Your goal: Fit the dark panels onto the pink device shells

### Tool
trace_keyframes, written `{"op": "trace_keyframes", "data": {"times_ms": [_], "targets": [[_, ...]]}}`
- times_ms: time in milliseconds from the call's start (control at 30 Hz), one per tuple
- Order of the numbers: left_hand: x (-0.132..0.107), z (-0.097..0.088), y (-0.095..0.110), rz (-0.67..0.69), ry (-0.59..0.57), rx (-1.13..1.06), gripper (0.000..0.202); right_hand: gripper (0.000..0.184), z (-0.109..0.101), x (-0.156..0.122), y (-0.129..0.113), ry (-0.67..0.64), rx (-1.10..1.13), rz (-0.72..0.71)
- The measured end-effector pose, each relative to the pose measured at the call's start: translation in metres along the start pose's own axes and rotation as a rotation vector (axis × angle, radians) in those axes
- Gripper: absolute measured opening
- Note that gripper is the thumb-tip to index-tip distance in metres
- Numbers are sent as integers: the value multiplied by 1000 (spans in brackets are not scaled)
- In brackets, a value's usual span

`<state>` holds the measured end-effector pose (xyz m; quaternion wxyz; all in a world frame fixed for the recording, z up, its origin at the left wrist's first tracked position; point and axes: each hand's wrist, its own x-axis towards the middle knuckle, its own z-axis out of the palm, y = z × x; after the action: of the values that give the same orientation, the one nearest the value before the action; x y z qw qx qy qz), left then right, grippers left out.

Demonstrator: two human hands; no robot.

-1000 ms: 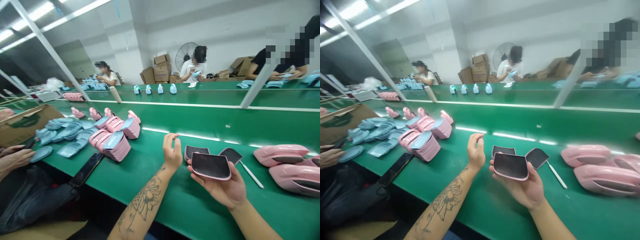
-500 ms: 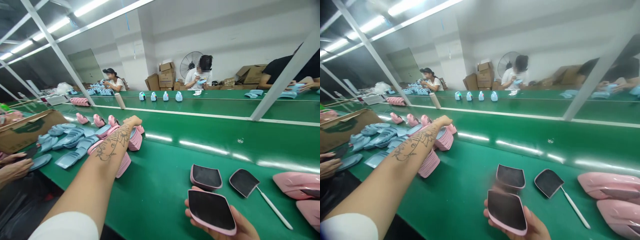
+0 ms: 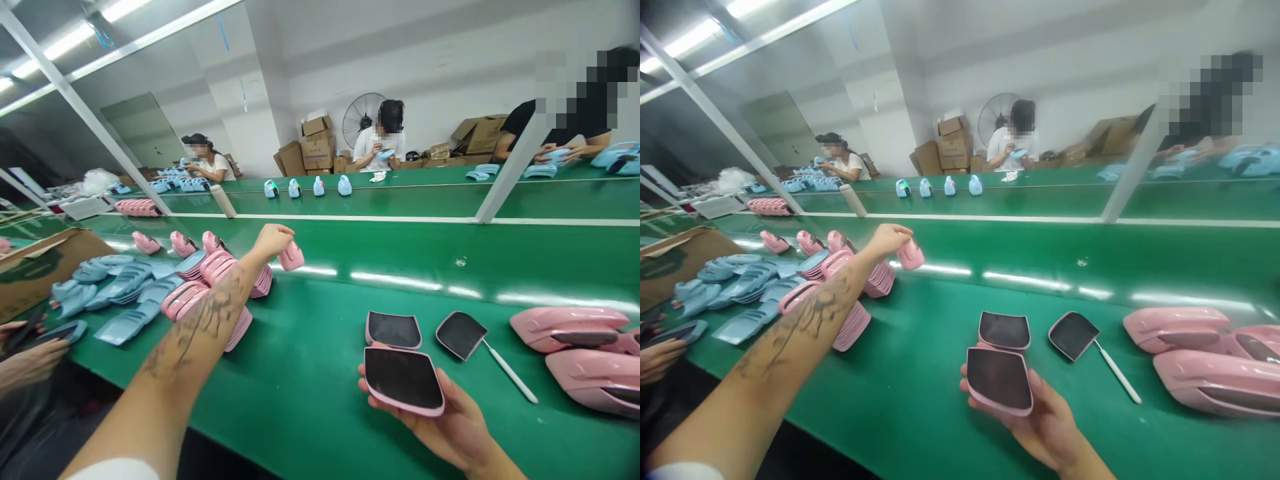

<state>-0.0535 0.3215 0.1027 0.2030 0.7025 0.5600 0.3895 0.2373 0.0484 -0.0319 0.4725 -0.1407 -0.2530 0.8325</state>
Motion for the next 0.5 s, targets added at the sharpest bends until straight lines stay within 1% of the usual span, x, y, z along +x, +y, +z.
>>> {"op": "trace_keyframes", "data": {"times_ms": [67,133,233,267,300,333,400,467,500], "targets": [[-40,6,10,-21,-80,37,23,72,0,0,1,-9,3,-33],[-90,14,18,-18,-114,49,27,70,1,1,1,-2,-2,-75],[-164,24,26,-17,-186,23,26,65,3,3,-1,40,-23,-156],[-186,26,29,-32,-230,10,26,64,4,3,-2,55,-33,-179],[-204,27,32,-40,-246,12,25,65,5,4,-3,65,-44,-194],[-220,28,34,-48,-247,20,25,66,6,4,-4,71,-58,-205],[-243,28,39,-65,-246,33,26,70,7,4,-4,73,-90,-210],[-257,29,39,-91,-232,43,31,72,8,4,-4,69,-121,-203],[-262,30,37,-98,-207,52,35,73,8,3,-4,67,-135,-197]]}}
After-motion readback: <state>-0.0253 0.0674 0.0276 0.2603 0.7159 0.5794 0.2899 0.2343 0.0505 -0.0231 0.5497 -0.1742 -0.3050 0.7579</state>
